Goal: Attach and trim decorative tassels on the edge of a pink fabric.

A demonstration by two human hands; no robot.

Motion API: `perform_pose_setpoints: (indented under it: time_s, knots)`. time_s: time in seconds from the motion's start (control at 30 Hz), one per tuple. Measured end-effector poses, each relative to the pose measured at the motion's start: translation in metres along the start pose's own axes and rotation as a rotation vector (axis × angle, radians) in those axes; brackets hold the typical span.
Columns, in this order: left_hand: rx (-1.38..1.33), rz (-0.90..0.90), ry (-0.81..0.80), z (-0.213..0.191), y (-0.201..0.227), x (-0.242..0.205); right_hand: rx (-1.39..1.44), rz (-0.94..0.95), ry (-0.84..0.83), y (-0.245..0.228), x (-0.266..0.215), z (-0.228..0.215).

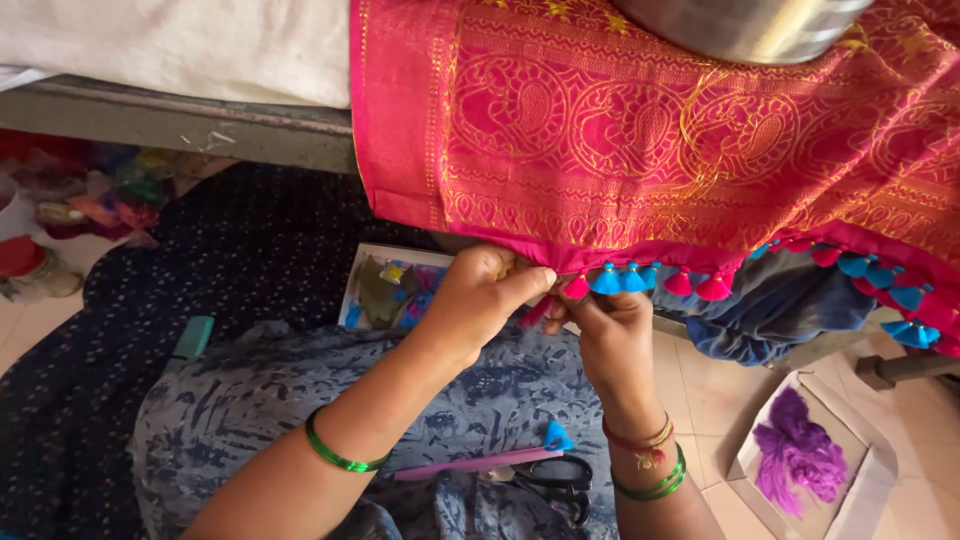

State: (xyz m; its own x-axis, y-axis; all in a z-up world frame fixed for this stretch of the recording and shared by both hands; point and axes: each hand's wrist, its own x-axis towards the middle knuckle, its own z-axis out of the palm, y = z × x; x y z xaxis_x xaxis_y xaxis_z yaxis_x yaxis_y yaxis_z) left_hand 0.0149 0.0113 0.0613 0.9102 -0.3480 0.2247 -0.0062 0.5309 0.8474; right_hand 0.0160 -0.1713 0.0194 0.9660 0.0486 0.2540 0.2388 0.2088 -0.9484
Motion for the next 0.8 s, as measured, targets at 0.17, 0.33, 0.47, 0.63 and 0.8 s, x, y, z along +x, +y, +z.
perform_pose_setpoints:
  time_s: [0.17, 0.33, 0.47, 0.63, 0.8]
  knots:
    - [0.009, -0.031, 0.009, -0.002, -0.008, 0.005, 0.038, -0.016, -0.068, -0.007, -0.002, 0.007]
    - [-0.050, -0.066, 0.056, -0.017, -0.046, 0.013, -0.042, 0.042, 0.048, -0.019, -0.021, 0.021]
    - [-0.115, -0.062, 0.167, -0.005, -0.037, 0.022, -0.581, 0.132, -0.100, 0.053, -0.080, -0.057]
    - [-0.350, -0.178, 0.201, 0.004, -0.031, 0.022, -1.091, -0.180, -0.530, 0.110, -0.202, -0.140]
    - [-0.338, -0.290, 0.250, 0.013, -0.025, 0.028, -1.240, -0.367, -0.693, 0.107, -0.247, -0.169]
